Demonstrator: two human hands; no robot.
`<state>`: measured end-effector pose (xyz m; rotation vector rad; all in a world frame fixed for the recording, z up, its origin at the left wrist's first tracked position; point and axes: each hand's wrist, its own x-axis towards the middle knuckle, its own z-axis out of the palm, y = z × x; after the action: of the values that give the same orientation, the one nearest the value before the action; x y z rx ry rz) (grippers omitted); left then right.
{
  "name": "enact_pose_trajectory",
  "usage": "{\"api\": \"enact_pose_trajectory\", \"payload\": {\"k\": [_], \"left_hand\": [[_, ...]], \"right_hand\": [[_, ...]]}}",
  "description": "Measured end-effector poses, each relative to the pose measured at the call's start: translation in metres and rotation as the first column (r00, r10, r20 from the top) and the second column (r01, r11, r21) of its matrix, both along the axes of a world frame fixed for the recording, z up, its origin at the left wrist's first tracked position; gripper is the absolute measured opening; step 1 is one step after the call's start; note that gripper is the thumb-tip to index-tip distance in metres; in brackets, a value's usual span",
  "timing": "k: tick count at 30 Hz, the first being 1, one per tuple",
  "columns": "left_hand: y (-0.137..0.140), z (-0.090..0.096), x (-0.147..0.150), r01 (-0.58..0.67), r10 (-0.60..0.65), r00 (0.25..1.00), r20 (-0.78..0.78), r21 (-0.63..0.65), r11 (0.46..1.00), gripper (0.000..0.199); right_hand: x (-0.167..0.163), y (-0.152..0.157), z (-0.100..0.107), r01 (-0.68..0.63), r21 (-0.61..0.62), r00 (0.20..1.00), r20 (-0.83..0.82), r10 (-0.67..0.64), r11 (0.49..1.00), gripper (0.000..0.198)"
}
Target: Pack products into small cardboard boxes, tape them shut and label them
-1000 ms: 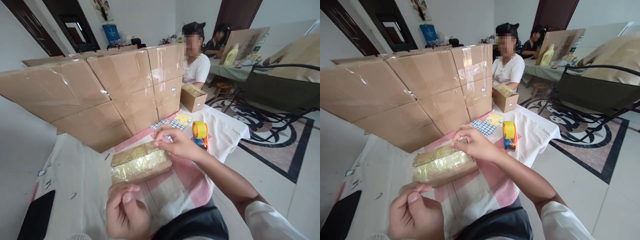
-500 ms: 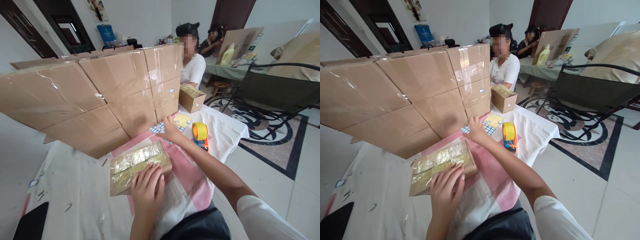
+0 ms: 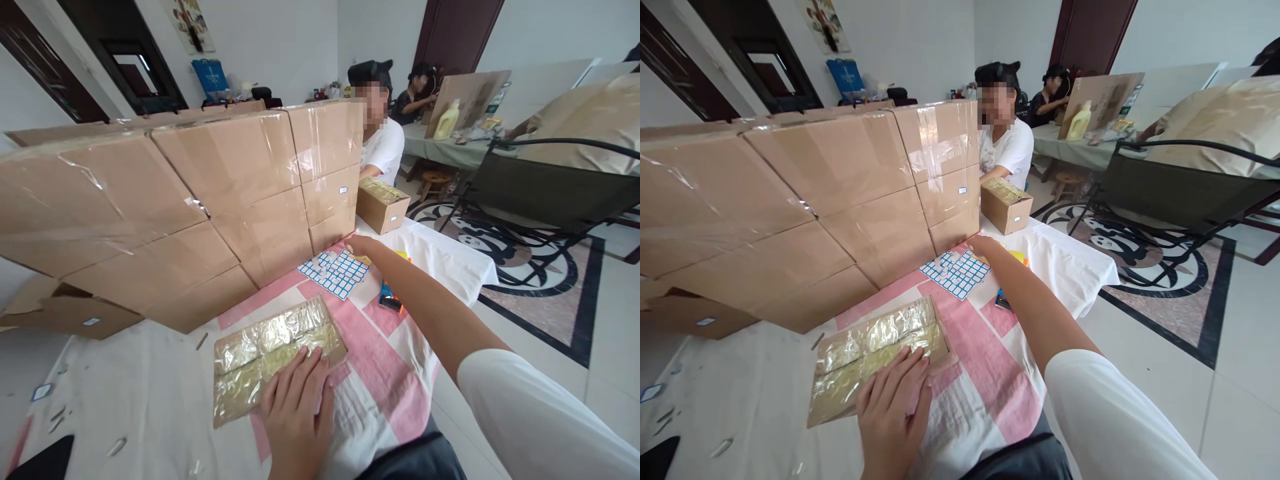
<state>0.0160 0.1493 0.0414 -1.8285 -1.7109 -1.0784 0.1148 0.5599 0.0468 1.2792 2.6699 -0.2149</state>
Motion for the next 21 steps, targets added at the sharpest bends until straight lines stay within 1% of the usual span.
{"api": "enact_pose_trajectory", "payload": {"k": [3, 5, 6, 8, 10, 11, 14, 15, 16, 17, 19, 20, 21], "left_hand": [[-0.001, -0.004, -0.003, 0.000, 0.000, 1.000, -0.025, 0.011, 1.000, 0.026], [0.001, -0.005, -0.005, -0.008, 0.010, 0.999, -0.049, 0.038, 0.999, 0.026], [0.002, -0.005, -0.005, -0.009, 0.013, 0.998, -0.067, 0.055, 0.998, 0.026], [0.005, -0.004, -0.005, -0.005, 0.014, 0.994, -0.107, 0.084, 0.996, 0.025], [0.006, -0.003, -0.006, -0.001, 0.015, 0.991, -0.136, 0.102, 0.995, 0.024], [0.006, -0.003, -0.006, -0.001, 0.016, 0.989, -0.146, 0.106, 0.994, 0.024], [0.003, -0.003, -0.006, -0.009, 0.024, 0.987, -0.158, 0.094, 0.996, 0.025], [0.002, -0.002, -0.006, -0.010, 0.023, 0.987, -0.157, 0.082, 0.997, 0.026], [0.000, -0.002, -0.006, -0.005, 0.015, 0.988, -0.153, 0.067, 0.998, 0.026], [0.000, -0.001, -0.006, 0.005, 0.003, 0.989, -0.148, 0.055, 0.998, 0.027], [-0.001, 0.000, -0.006, 0.026, -0.021, 0.991, -0.135, 0.031, 0.999, 0.028], [-0.002, 0.001, -0.005, 0.031, -0.027, 0.991, -0.129, 0.024, 0.999, 0.029], [-0.002, 0.001, -0.005, 0.026, -0.024, 0.993, -0.120, 0.018, 0.999, 0.029]], "right_hand": [[-0.006, -0.008, 0.000, 0.022, -0.024, 0.999, 0.048, -0.021, 0.999, 0.033], [-0.008, -0.015, 0.006, 0.026, -0.010, 1.000, 0.012, -0.026, 1.000, 0.033], [-0.008, -0.018, 0.011, 0.018, -0.003, 0.999, -0.028, -0.018, 1.000, 0.032], [-0.008, -0.027, 0.022, -0.027, 0.003, 0.988, -0.149, 0.027, 1.000, 0.020], [-0.004, -0.039, 0.033, -0.097, 0.000, 0.946, -0.310, 0.092, 0.995, 0.008], [-0.001, -0.047, 0.037, -0.130, -0.003, 0.911, -0.396, 0.119, 0.991, 0.009], [0.014, -0.083, 0.041, -0.200, -0.010, 0.781, -0.605, 0.153, 0.980, 0.011], [0.021, -0.097, 0.039, -0.223, -0.023, 0.732, -0.664, 0.151, 0.975, 0.012], [0.028, -0.112, 0.034, -0.252, -0.057, 0.666, -0.735, 0.131, 0.966, 0.013], [0.036, -0.127, 0.028, -0.288, -0.108, 0.579, -0.811, 0.084, 0.952, 0.014], [0.049, -0.155, 0.013, -0.363, -0.229, 0.371, -0.925, -0.086, 0.903, 0.017], [0.053, -0.167, 0.004, -0.392, -0.285, 0.278, -0.943, -0.182, 0.875, 0.019], [0.057, -0.178, -0.004, -0.412, -0.329, 0.217, -0.941, -0.260, 0.849, 0.021]]}}
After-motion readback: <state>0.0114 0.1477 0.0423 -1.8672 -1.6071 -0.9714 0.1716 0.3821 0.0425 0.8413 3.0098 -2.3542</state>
